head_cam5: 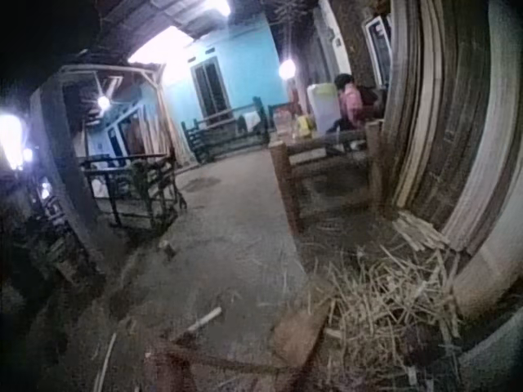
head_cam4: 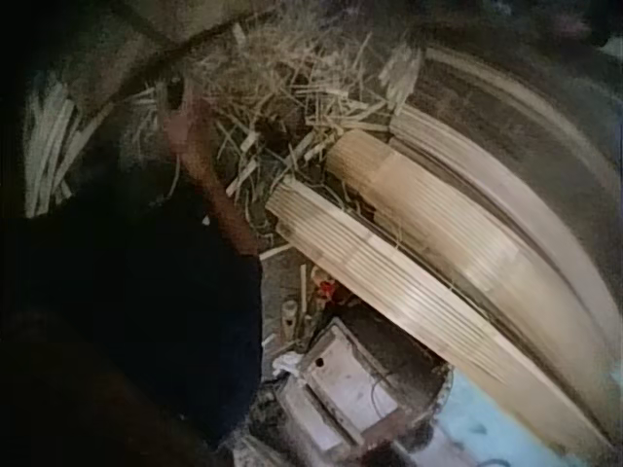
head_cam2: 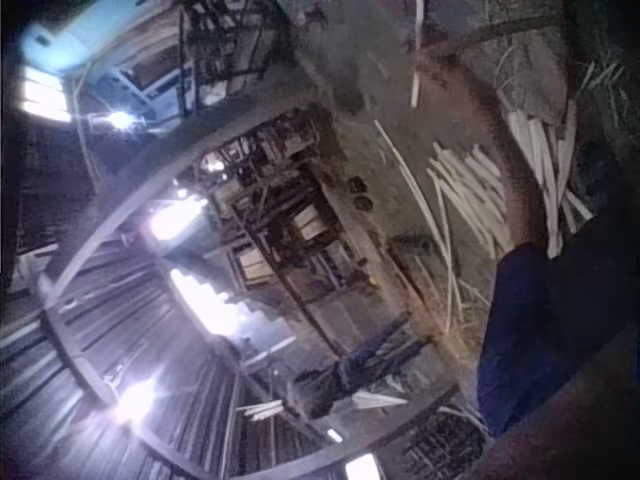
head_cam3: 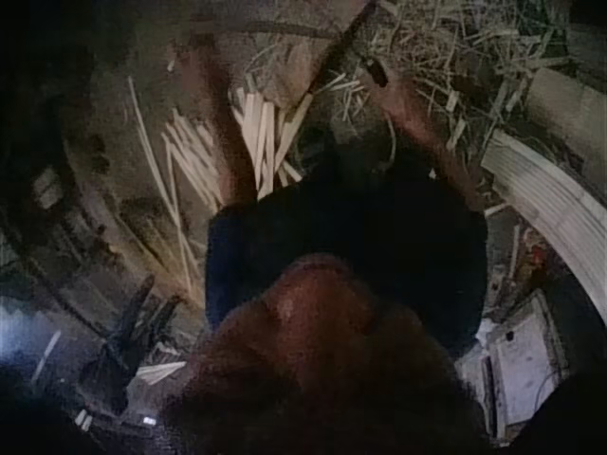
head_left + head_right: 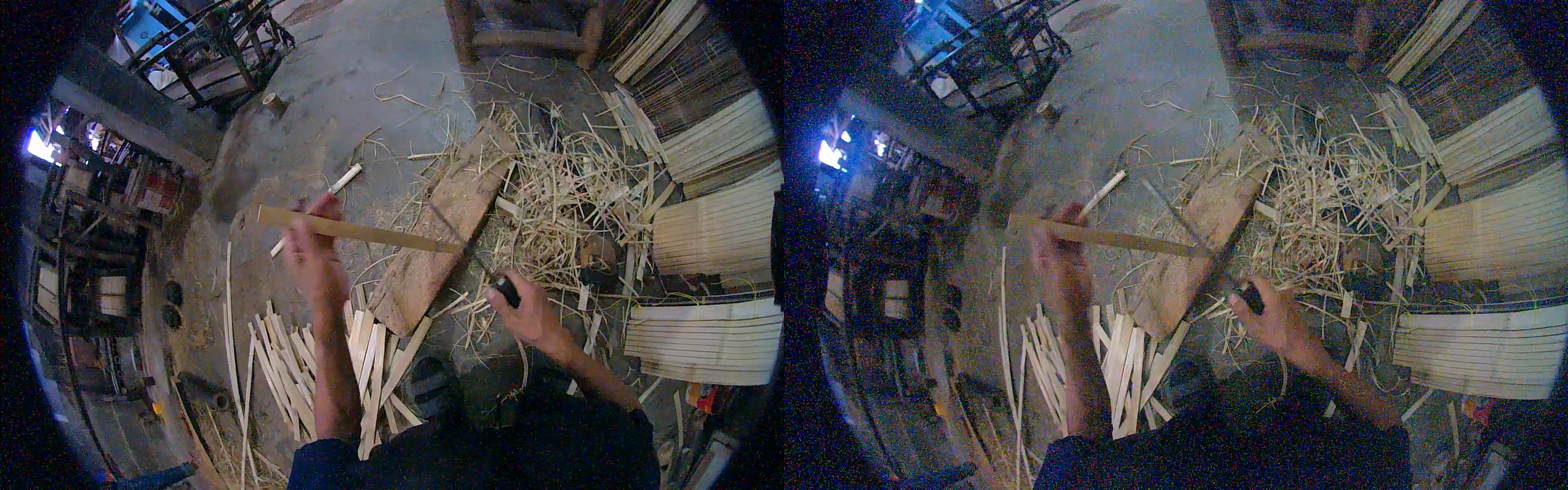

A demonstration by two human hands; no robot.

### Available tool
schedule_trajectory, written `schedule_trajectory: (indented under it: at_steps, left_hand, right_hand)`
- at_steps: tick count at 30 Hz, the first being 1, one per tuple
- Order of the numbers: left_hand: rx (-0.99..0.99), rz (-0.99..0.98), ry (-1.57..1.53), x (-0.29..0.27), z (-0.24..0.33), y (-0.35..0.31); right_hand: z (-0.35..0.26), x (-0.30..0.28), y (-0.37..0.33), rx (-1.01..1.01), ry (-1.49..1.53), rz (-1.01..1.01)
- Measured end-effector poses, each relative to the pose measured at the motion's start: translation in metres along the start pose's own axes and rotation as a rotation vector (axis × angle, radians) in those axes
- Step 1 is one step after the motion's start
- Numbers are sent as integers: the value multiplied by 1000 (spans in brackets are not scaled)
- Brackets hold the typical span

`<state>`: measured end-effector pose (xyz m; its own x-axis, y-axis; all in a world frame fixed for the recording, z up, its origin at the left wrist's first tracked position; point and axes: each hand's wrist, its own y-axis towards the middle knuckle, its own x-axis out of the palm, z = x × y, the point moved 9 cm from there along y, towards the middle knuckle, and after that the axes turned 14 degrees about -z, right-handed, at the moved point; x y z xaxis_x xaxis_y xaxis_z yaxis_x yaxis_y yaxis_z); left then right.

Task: The person uses a knife to shave thin strips from bamboo pieces, repeatedly picking up new strips and shaving them over a wooden block. The person then gathers the shaved strips and places them into a woven bamboo basket.

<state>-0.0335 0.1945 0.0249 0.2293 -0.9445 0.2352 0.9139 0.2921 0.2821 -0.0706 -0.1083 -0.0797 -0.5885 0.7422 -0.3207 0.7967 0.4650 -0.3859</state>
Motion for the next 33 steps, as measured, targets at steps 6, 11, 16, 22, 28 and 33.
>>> schedule_trajectory:
  at_steps: [6,11,16,22,28,33]
  left_hand:
    - [289,419,135,-13,44,-31]
    - [371,410,7,9,58,-59]
    - [304,394,446,11,58,-64]
    - [444,281,38,21,60,-64]
    - [243,348,187,10,71,-51]
    - [-270,118,816,-54,107,-79]
  right_hand:
    - [-54,46,-3,-291,-3,-204]
    - [-51,56,-2,-261,-149,-196]
    - [-7,48,1,-320,-208,15]
    - [90,15,-5,159,-180,-91]
    - [105,21,22,3,-215,29]
    - [139,25,25,129,-226,6]
